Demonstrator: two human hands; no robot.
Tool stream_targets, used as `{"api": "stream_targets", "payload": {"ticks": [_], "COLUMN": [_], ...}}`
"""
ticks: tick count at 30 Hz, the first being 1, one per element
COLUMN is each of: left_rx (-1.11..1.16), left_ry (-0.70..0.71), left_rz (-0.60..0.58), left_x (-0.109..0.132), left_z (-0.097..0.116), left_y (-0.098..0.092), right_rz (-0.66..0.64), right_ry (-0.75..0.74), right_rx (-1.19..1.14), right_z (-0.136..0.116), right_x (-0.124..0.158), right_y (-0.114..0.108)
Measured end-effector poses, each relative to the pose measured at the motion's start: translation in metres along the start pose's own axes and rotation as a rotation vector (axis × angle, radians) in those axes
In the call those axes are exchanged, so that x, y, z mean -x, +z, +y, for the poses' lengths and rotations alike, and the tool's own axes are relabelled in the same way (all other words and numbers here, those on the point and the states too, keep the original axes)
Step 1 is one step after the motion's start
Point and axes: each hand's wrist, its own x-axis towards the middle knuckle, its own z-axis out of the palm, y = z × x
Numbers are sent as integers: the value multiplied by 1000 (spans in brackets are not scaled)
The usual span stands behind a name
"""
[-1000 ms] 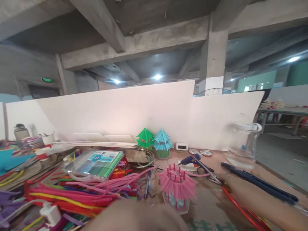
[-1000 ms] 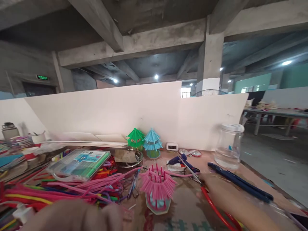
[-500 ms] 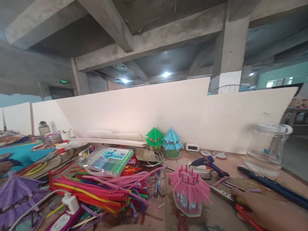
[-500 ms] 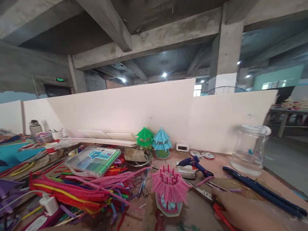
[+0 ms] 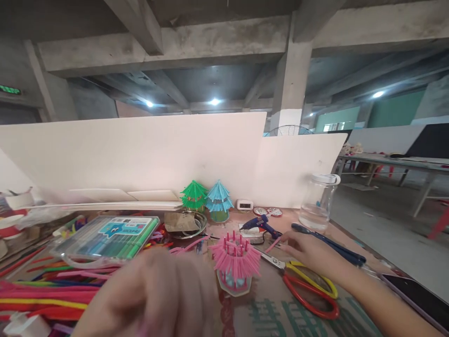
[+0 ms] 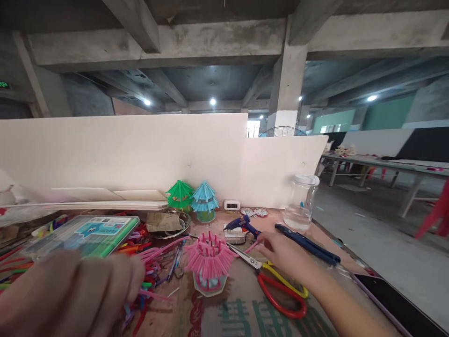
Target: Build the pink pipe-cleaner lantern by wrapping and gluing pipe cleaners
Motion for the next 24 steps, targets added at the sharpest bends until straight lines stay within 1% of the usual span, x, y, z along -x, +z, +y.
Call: {"api": "stream_targets", "payload": {"ticks": [2,3,4,6,10,13,16,18,20,24], "left_rx": [77,101,123,130,56,-59,-169,-235,-314,-529], "left_ry": [-77,-109,-106,-130,-145,-149,-168,-176,-178,-183], "left_rz": [50,102,133,117,48,64,100,121,118,24], "left_x": [-16,-24,-32,-42,-47,-52,-59,-63,-64,-65], "left_z": [-2,-4,-7,-13,-22,-24,-26,-28,-32,-42], "left_y": [2,3,4,5,7,10,13,13,11,9], "right_rz": [53,97,115,125,40,-12,1,24,40,3], "right_ry": [16,50,85,136,166,174,212,231,242,226], "right_rx": [-63,-76,-64,-45,-76,-91,-89,-103,-139,-270], "right_z": [4,8,12,22,33,28,20,17,14,4], "right_x": [-12,-20,-28,-45,-71,-80,-82,-82,-78,-62], "right_y": [8,12,17,24,32,38,41,38,29,-3]}}
